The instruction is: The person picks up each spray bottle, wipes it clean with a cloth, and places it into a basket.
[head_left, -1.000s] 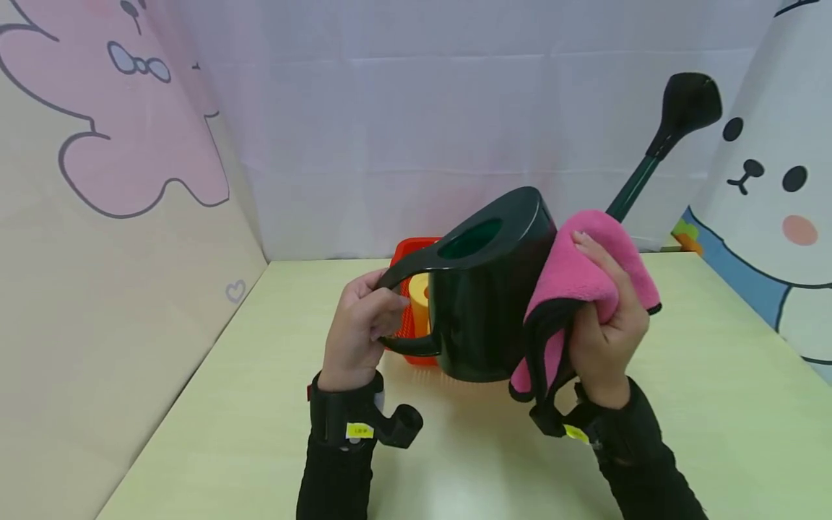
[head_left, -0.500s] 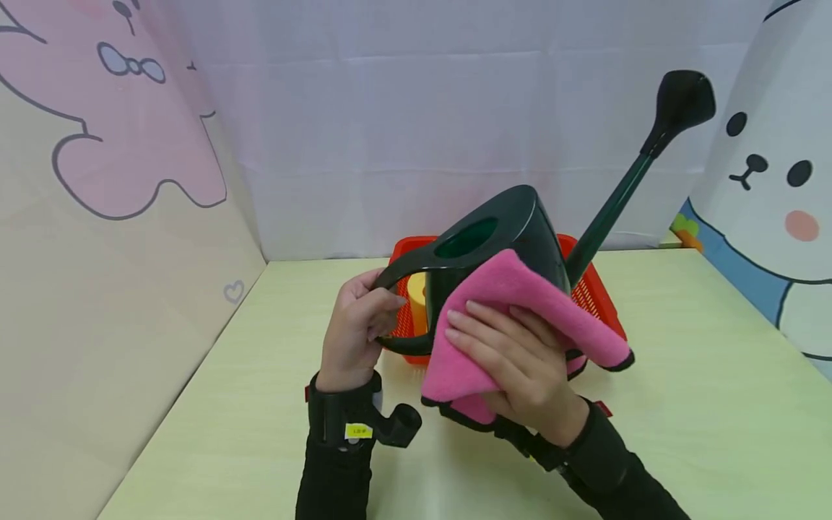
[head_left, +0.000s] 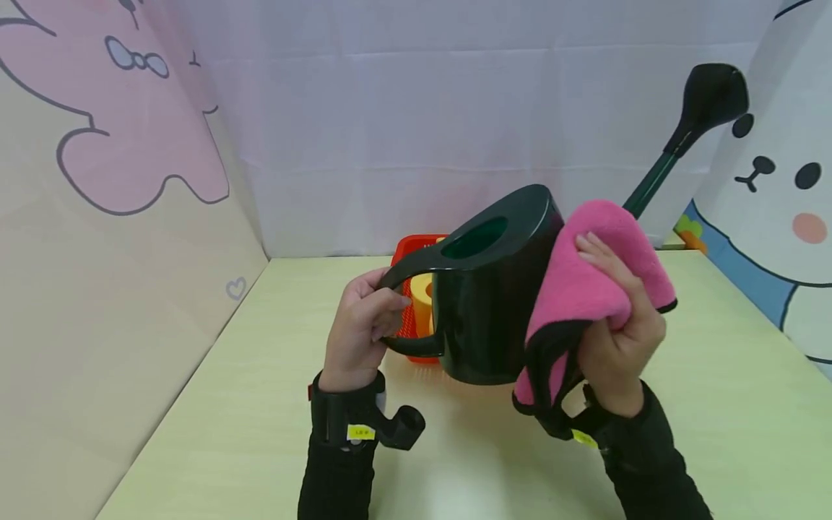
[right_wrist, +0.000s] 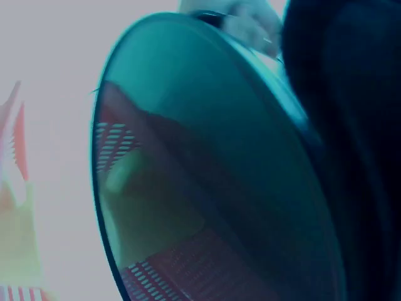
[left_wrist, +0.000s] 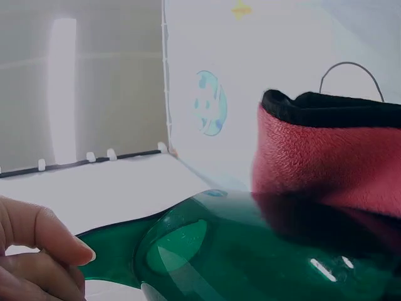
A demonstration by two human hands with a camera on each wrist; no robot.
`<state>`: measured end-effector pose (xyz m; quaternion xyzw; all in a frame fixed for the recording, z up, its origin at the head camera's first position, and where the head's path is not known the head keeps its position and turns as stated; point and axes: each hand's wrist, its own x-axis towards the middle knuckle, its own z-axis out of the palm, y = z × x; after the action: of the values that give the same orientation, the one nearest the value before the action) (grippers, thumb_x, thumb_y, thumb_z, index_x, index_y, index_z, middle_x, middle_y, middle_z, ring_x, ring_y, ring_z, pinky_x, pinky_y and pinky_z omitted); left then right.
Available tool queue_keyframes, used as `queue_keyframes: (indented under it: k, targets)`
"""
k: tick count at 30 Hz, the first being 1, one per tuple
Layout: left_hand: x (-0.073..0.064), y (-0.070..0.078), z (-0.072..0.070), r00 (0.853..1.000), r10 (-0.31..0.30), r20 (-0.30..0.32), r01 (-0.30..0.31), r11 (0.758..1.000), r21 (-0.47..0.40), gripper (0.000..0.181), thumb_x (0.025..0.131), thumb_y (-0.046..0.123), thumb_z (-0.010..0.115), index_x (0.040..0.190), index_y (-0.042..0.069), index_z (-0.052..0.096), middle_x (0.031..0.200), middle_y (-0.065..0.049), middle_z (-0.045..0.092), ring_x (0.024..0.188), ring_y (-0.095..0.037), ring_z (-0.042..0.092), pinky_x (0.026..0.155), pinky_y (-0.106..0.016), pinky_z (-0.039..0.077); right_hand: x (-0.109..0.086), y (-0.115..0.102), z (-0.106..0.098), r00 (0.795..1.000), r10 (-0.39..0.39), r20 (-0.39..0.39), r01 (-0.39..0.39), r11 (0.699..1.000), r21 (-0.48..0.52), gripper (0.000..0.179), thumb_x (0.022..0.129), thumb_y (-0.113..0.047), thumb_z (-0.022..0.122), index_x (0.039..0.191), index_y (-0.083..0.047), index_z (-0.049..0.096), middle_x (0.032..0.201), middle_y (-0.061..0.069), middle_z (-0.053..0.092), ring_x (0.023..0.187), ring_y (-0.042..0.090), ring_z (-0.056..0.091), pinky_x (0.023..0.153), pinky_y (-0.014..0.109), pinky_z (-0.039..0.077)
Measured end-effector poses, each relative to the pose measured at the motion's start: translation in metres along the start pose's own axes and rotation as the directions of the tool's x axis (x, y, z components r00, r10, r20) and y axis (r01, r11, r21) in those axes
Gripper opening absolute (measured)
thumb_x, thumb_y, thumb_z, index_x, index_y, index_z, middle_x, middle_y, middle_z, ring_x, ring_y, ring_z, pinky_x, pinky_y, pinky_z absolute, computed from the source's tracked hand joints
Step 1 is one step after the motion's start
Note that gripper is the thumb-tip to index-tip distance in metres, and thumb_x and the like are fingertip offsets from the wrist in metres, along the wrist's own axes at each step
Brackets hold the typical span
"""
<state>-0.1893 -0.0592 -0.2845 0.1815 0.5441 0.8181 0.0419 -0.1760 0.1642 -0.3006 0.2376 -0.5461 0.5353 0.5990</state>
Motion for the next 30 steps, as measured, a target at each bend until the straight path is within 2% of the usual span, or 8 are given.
queue_keyframes:
  k: [4,7,12,17,20,23,26,30]
  targets:
    - [-0.001,0.000,0.001,1.000,0.003,0.020,-0.002,1.000,-0.003,0.011,0.079,0.001,0.044,0.075,0.009,0.050,0.050,0.004,0.035,0.041,-0.010,0.030,0.043,-0.019,0.026,0.007,0.001,-0.011,0.980,0.191,-0.060,-0.192,0.981,-0.006,0.033,0.086,-0.019,0.062,0.101,0.010,0.063,0.103,-0.001,0.070,0.096,0.013,0.060,0.074,0.017,0.041]
    - [-0.001,0.000,0.001,1.000,-0.003,0.015,0.003,1.000,0.007,0.010,0.080,0.001,0.044,0.076,0.008,0.050,0.050,0.004,0.035,0.041,-0.009,0.031,0.044,-0.019,0.026,0.006,0.004,-0.012,0.982,0.187,-0.037,-0.188,0.982,-0.032,0.032,0.086,-0.018,0.061,0.101,0.010,0.063,0.104,-0.002,0.069,0.097,0.013,0.060,0.077,0.017,0.042]
    - [-0.001,0.001,0.000,1.000,-0.009,-0.022,0.010,1.000,0.024,0.011,0.080,0.001,0.043,0.076,0.008,0.050,0.049,0.005,0.034,0.041,-0.009,0.031,0.043,-0.020,0.026,-0.004,0.004,0.000,1.000,-0.018,0.013,0.019,0.995,-0.098,0.036,0.086,-0.025,0.062,0.096,0.010,0.063,0.105,0.001,0.069,0.105,0.015,0.062,0.093,0.025,0.046]
    - [-0.001,0.002,-0.001,0.999,-0.004,-0.044,0.005,1.000,0.025,0.016,0.081,0.000,0.041,0.075,0.010,0.051,0.048,0.005,0.035,0.041,-0.009,0.031,0.043,-0.020,0.026,-0.019,0.000,0.013,0.965,-0.232,0.124,0.249,0.958,-0.143,0.036,0.086,-0.031,0.061,0.096,0.003,0.065,0.109,0.001,0.068,0.112,0.015,0.059,0.103,0.033,0.040]
    - [0.000,0.001,0.001,0.998,0.004,-0.060,-0.003,1.000,0.017,0.014,0.080,0.000,0.042,0.075,0.009,0.051,0.048,0.005,0.035,0.041,-0.009,0.031,0.043,-0.020,0.025,-0.028,-0.001,0.016,0.897,-0.359,0.256,0.411,0.892,-0.187,0.032,0.087,-0.030,0.060,0.096,0.000,0.066,0.105,0.007,0.069,0.117,0.015,0.056,0.106,0.034,0.036]
    - [0.001,-0.001,0.003,0.998,0.008,-0.068,-0.008,1.000,0.013,0.012,0.079,0.000,0.044,0.074,0.008,0.050,0.049,0.004,0.034,0.041,-0.009,0.030,0.043,-0.020,0.024,-0.034,-0.003,0.017,0.793,-0.459,0.400,0.567,0.797,-0.208,0.028,0.088,-0.029,0.059,0.097,-0.003,0.066,0.097,0.012,0.070,0.121,0.017,0.053,0.107,0.036,0.035]
    - [0.002,-0.003,0.006,0.998,0.011,-0.064,-0.010,1.000,0.019,0.010,0.079,0.000,0.044,0.073,0.007,0.048,0.049,0.004,0.034,0.042,-0.008,0.030,0.043,-0.020,0.024,-0.040,-0.008,0.020,0.700,-0.491,0.518,0.664,0.715,-0.220,0.027,0.089,-0.029,0.057,0.101,-0.006,0.067,0.096,0.011,0.070,0.120,0.019,0.053,0.108,0.037,0.033]
    - [0.003,-0.005,0.008,0.998,0.015,-0.060,-0.014,1.000,0.022,0.011,0.080,0.000,0.044,0.074,0.008,0.049,0.049,0.004,0.034,0.042,-0.006,0.031,0.042,-0.019,0.024,-0.051,-0.015,0.027,0.621,-0.469,0.628,0.725,0.648,-0.233,0.026,0.091,-0.026,0.054,0.105,-0.008,0.067,0.102,0.008,0.070,0.107,0.022,0.062,0.107,0.036,0.033]
